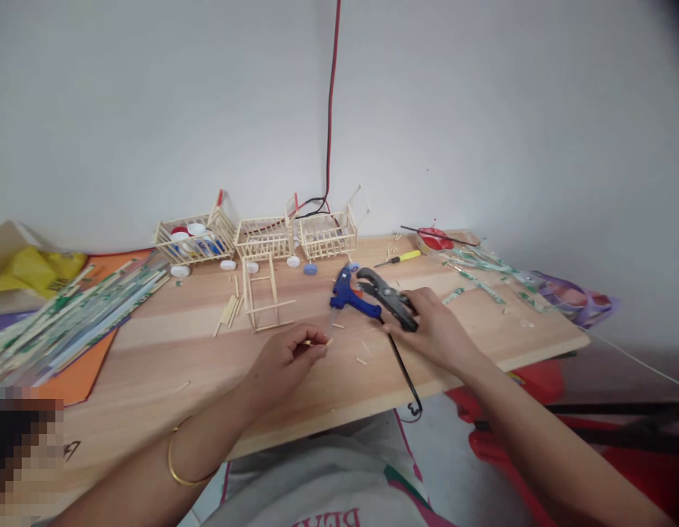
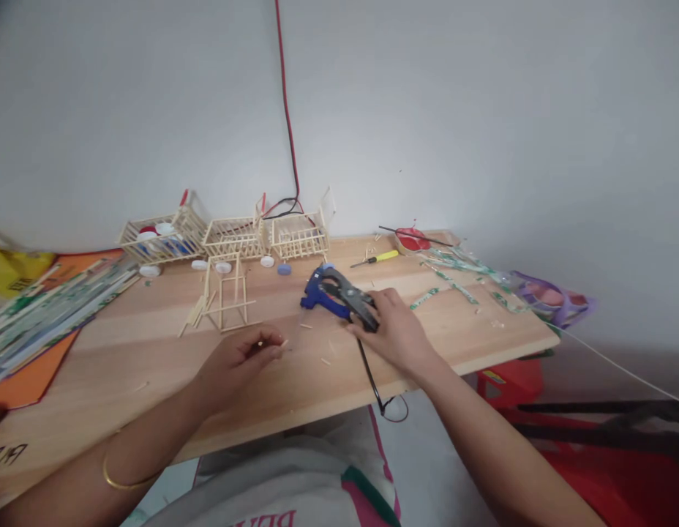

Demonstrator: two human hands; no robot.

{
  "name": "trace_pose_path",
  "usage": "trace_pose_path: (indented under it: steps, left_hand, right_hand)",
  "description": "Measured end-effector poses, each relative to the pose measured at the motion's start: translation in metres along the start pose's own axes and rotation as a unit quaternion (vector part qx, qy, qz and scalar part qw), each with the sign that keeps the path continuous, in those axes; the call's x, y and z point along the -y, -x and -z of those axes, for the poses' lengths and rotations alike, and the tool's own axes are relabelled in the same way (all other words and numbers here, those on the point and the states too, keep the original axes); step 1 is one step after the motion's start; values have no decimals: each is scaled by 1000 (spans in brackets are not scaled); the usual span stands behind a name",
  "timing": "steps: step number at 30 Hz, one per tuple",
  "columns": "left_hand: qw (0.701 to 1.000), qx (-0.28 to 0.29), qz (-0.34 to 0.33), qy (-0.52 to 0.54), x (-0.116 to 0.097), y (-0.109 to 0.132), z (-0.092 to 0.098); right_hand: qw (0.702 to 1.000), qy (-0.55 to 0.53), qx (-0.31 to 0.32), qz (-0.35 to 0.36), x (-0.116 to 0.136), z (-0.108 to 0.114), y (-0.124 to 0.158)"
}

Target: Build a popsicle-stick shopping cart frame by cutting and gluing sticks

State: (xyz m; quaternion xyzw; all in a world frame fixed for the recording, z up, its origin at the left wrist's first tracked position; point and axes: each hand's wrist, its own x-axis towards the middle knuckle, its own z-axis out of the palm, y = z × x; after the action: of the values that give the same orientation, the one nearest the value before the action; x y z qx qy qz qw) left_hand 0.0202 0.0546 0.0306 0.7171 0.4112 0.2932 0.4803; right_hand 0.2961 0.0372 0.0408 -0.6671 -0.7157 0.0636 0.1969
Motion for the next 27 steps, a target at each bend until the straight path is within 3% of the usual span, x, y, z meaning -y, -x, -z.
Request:
trace_pose_path:
  steps: [5, 8, 10, 13, 14, 16, 18, 21, 24, 27]
  left_hand:
    - [997, 14, 37, 70, 3, -1, -2]
    - [997, 2, 25, 72, 3, -1, -1]
    - [998, -15, 11, 58, 2, -1, 1]
    - [999, -43, 0, 15, -1, 0, 2]
    - [999, -48, -3, -6, -2, 0, 2]
    - [997, -55, -14, -52, -3, 0, 1]
    - [993, -58, -31, -98, -3, 0, -1]
    - [984, -60, -64, -158, -5, 3, -2]
    - [973, -61, -85, -204, -7, 11, 4]
    - [964, -59, -90, -245, -8, 24, 20]
  right_hand:
    - [986, 129, 20, -102, -73, -3, 6]
    - [983, 167, 14, -78, -96, -6, 2]
    - [983, 181, -5, -44, -97, -5, -5]
    - [986, 152, -71, 7, -72, 1, -16]
    - [988, 117, -94, 31, -56, 3, -18]
    - [990, -30, -79, 114, -18, 5, -20]
    - [974, -164, 8, 156, 23, 2, -18]
    - [938, -251, 145, 191, 71, -8, -14]
    - [929, -239, 204, 193, 90, -18, -16]
    - [928, -228, 218, 200, 90, -21, -26]
